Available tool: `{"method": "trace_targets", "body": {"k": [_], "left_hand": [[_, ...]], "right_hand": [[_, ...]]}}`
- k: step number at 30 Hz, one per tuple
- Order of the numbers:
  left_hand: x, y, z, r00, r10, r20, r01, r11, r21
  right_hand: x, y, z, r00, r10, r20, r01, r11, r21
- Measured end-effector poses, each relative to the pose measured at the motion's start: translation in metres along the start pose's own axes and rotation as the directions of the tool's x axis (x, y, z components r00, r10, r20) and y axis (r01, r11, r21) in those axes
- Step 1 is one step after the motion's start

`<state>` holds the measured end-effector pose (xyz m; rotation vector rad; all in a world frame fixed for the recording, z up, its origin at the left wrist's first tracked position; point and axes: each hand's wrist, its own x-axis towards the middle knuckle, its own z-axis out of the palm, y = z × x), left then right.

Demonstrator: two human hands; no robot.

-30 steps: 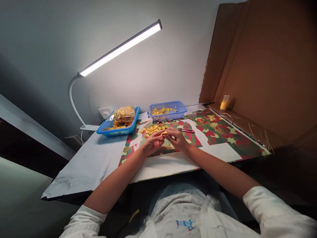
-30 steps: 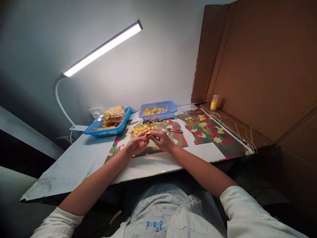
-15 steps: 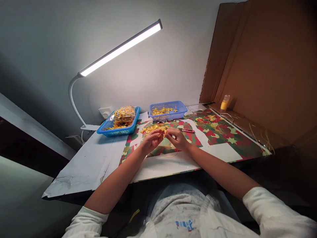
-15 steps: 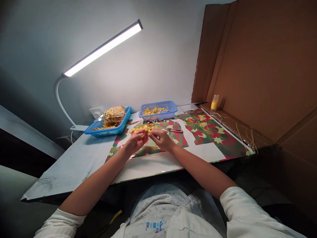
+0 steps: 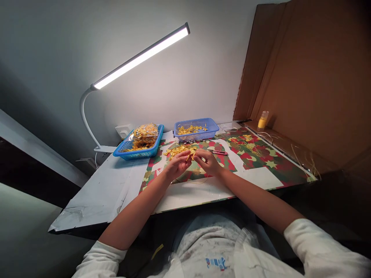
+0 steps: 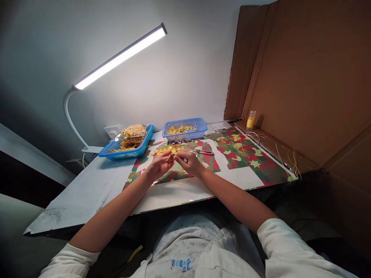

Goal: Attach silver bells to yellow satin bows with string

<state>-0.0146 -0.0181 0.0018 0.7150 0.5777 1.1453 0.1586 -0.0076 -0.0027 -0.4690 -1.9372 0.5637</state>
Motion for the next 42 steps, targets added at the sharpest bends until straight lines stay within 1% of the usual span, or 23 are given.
{"method": "trace_targets", "body": {"k": [7,25,28,31,38,42], "left_hand": [[-0.0009,-0.0006,0.0012,1.0,-0.013,0.002,0.013,1.0,0.015],[0.001,-0.0011,-0.0035,1.0,-0.023,0.0,0.023,0.999,0.037],[0.0004,-0.0016,-0.0024,0.999,-0.033,0.002,0.033,0.998,0.046],[-0.0001,-0.0023,-0.0011,0.999,-0.043,0.001,0.043,0.998,0.056],[-0.0013,-0.0035,-0.0002,0.998,-0.058,-0.006,0.058,0.995,0.084],[-0.0009,-0.0051,-0.001,0.999,-0.048,-0.015,0.049,0.994,0.1]], "right_hand": [[0.0,-0.0016,-0.0013,1.0,0.005,0.029,-0.005,1.0,0.008],[0.0,0.0008,-0.0005,1.0,-0.011,0.023,0.011,1.0,0.014],[-0.0002,0.0014,-0.001,0.998,-0.021,0.051,0.019,0.999,0.03],[-0.0001,0.0023,-0.0012,0.997,-0.015,0.08,0.011,0.999,0.043],[-0.0004,0.0007,-0.0001,0.994,0.016,0.106,-0.02,0.999,0.033],[-0.0009,-0.0008,0.0015,0.995,0.023,0.095,-0.028,0.998,0.048]]}}
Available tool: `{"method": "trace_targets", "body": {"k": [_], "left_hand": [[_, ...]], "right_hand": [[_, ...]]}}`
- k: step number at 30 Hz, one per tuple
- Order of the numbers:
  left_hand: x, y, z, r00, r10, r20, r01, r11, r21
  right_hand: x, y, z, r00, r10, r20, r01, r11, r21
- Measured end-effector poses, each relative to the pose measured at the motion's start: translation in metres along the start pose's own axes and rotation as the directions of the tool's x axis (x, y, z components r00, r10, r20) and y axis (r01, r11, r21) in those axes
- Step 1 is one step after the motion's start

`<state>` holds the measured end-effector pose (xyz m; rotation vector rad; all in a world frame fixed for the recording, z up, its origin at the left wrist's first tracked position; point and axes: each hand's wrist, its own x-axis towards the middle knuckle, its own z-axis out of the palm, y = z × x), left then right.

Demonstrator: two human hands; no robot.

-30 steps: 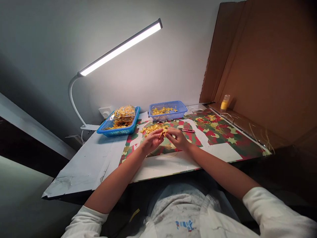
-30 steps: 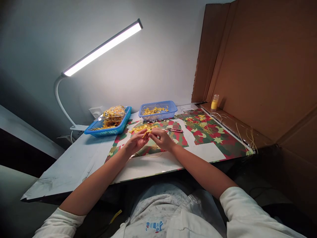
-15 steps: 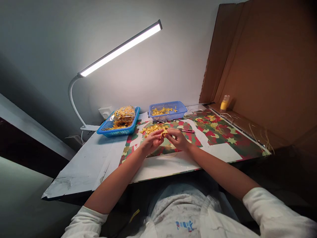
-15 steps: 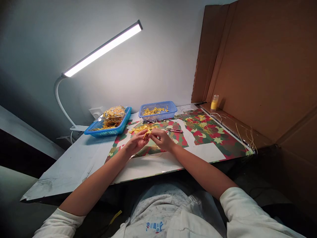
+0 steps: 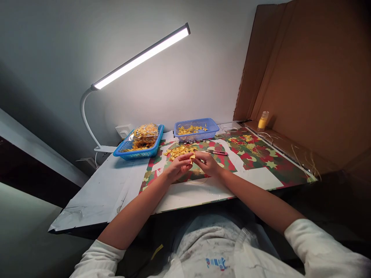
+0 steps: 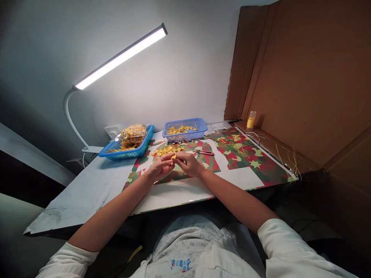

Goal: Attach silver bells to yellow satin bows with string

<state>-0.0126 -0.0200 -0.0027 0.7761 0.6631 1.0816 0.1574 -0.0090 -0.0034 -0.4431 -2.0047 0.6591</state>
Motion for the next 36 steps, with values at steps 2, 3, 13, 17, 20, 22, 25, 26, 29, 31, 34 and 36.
{"method": "trace_targets", "body": {"k": [2,3,13,17,20,22,25,26,29,31,34,36], "left_hand": [[0.0,-0.001,0.0,1.0,0.008,-0.005,-0.008,1.0,0.005],[0.0,-0.001,0.0,1.0,0.012,-0.006,-0.012,1.0,0.007],[0.001,0.004,0.003,0.996,0.083,-0.025,-0.082,0.996,0.038],[0.004,0.005,0.001,0.993,0.114,-0.036,-0.112,0.992,0.054],[0.004,0.005,0.0,0.99,0.131,-0.043,-0.127,0.989,0.075],[0.004,0.004,0.001,0.988,0.146,-0.047,-0.141,0.986,0.094],[0.002,0.003,0.003,0.983,0.176,-0.053,-0.168,0.977,0.128],[0.002,0.003,0.004,0.981,0.188,-0.055,-0.179,0.974,0.141],[0.002,0.001,0.005,0.972,0.226,-0.062,-0.211,0.96,0.186],[0.002,0.0,0.005,0.966,0.248,-0.065,-0.228,0.947,0.225],[0.003,-0.001,0.005,0.96,0.272,-0.069,-0.241,0.925,0.295],[0.003,-0.002,0.005,0.956,0.285,-0.072,-0.245,0.907,0.342]], "right_hand": [[0.0,0.0,0.001,1.0,0.012,-0.009,-0.012,1.0,-0.001],[0.0,0.001,0.001,1.0,0.02,-0.012,-0.02,1.0,0.0],[0.0,0.004,-0.001,0.995,0.1,-0.018,-0.099,0.995,0.02],[0.001,0.007,-0.003,0.991,0.135,-0.002,-0.135,0.99,0.035],[0.002,0.006,-0.005,0.989,0.145,0.003,-0.145,0.988,0.047],[0.002,0.005,-0.005,0.99,0.143,-0.018,-0.142,0.989,0.043],[0.002,0.003,-0.005,0.991,0.126,-0.044,-0.126,0.992,0.02],[0.002,0.003,-0.004,0.991,0.122,-0.048,-0.122,0.993,0.009],[0.003,0.005,-0.004,0.992,0.113,-0.058,-0.115,0.993,-0.033],[0.003,0.005,-0.005,0.986,0.116,-0.122,-0.126,0.989,-0.082],[0.003,0.004,-0.01,0.945,0.129,-0.3,-0.178,0.974,-0.143],[0.003,0.002,-0.013,0.925,0.099,-0.367,-0.164,0.975,-0.151]]}}
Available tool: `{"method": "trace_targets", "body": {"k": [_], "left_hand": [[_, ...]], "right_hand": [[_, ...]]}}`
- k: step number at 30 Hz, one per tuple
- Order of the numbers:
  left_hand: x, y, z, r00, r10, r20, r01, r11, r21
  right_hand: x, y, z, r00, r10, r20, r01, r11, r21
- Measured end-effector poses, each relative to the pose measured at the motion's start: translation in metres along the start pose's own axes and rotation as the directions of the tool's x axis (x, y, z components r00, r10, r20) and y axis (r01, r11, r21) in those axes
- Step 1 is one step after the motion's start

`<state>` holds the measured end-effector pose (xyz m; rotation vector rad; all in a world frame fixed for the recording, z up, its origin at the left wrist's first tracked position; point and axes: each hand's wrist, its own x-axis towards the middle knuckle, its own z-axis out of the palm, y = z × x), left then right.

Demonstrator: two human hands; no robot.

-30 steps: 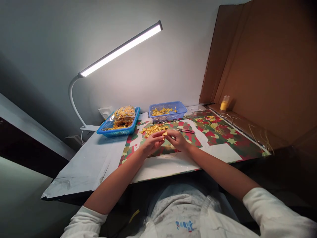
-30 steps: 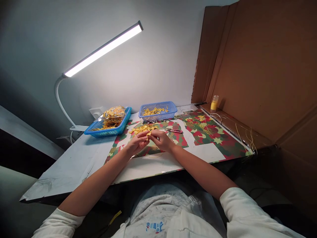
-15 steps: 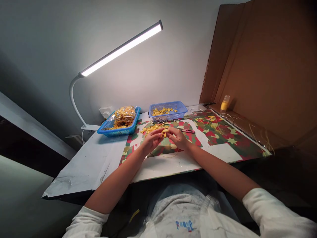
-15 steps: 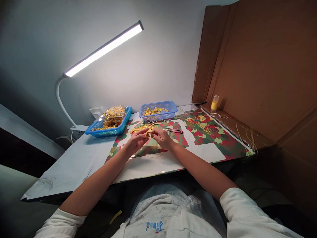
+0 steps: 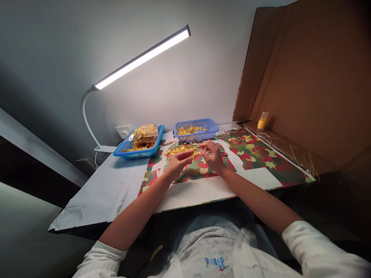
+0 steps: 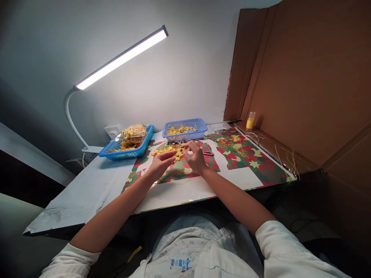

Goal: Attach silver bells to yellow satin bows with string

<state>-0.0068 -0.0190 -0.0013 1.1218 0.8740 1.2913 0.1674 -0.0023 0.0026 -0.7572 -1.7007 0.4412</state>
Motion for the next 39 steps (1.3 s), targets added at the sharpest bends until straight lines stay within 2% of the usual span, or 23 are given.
{"method": "trace_targets", "body": {"k": [2,4,7,12,20,25,29,34,39], "left_hand": [[0.0,0.0,0.0,1.0,0.012,0.001,-0.012,0.999,0.044],[-0.001,0.0,-0.001,1.0,0.022,0.015,-0.023,0.997,0.076],[-0.001,0.0,-0.001,0.999,0.024,0.048,-0.029,0.994,0.101],[0.0,0.001,-0.001,0.995,0.005,0.102,-0.018,0.992,0.122],[-0.001,0.0,-0.001,0.989,-0.023,0.147,0.0,0.988,0.156],[-0.002,0.0,0.001,0.985,-0.025,0.171,-0.002,0.987,0.16],[-0.003,0.001,0.001,0.986,-0.034,0.162,0.008,0.988,0.157],[-0.003,-0.002,0.001,0.989,-0.055,0.138,0.034,0.988,0.152],[-0.003,-0.004,0.002,0.986,-0.076,0.148,0.056,0.989,0.137]], "right_hand": [[0.0,-0.001,-0.002,0.998,-0.052,0.02,0.052,0.999,0.011],[0.0,0.001,-0.002,0.991,-0.096,0.092,0.096,0.995,0.003],[-0.001,0.005,0.001,0.975,-0.123,0.183,0.131,0.991,-0.034],[0.0,0.008,0.003,0.954,-0.128,0.271,0.146,0.988,-0.048],[0.001,0.004,0.003,0.976,-0.039,0.215,0.006,0.989,0.151],[0.002,0.004,0.002,0.951,-0.009,0.31,-0.016,0.997,0.077],[0.003,0.006,0.001,0.956,0.029,0.291,-0.069,0.989,0.128],[0.007,0.009,-0.001,0.962,0.175,0.21,-0.249,0.879,0.406],[0.009,0.009,-0.002,0.951,0.22,0.217,-0.301,0.817,0.492]]}}
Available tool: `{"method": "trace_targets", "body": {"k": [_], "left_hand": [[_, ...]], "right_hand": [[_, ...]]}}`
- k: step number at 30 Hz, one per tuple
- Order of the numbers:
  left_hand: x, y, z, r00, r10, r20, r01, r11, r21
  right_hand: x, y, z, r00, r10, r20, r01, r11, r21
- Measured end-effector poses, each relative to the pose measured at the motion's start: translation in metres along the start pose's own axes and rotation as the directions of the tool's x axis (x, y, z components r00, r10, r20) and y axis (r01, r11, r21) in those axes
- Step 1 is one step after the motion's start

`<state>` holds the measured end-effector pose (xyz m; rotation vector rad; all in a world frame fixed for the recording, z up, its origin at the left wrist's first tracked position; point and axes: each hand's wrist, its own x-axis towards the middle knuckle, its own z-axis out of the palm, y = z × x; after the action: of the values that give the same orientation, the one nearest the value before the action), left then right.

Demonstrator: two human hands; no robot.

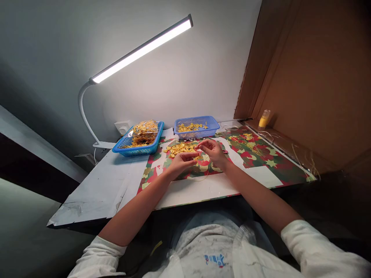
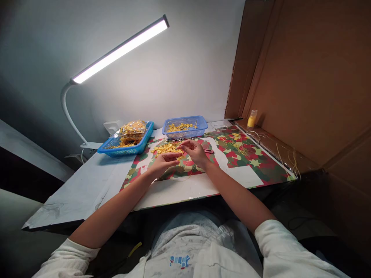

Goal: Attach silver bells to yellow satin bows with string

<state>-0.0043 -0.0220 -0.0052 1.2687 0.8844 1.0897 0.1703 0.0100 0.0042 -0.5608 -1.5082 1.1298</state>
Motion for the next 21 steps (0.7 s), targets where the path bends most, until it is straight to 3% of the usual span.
{"method": "trace_targets", "body": {"k": [15,18,21], "left_hand": [[-0.002,0.0029,0.0015,0.997,-0.064,0.037,0.065,0.997,-0.042],[-0.0026,0.0035,0.0014,0.995,-0.091,0.048,0.095,0.992,-0.085],[-0.003,0.0029,0.0013,0.988,-0.132,0.082,0.143,0.98,-0.14]], "right_hand": [[0.0018,-0.002,-0.0028,0.994,0.107,0.003,-0.104,0.966,0.235],[0.0007,-0.0012,-0.0028,0.994,0.103,0.024,-0.106,0.982,0.157],[-0.0003,0.001,-0.0028,0.996,0.068,0.055,-0.067,0.997,-0.032]]}}
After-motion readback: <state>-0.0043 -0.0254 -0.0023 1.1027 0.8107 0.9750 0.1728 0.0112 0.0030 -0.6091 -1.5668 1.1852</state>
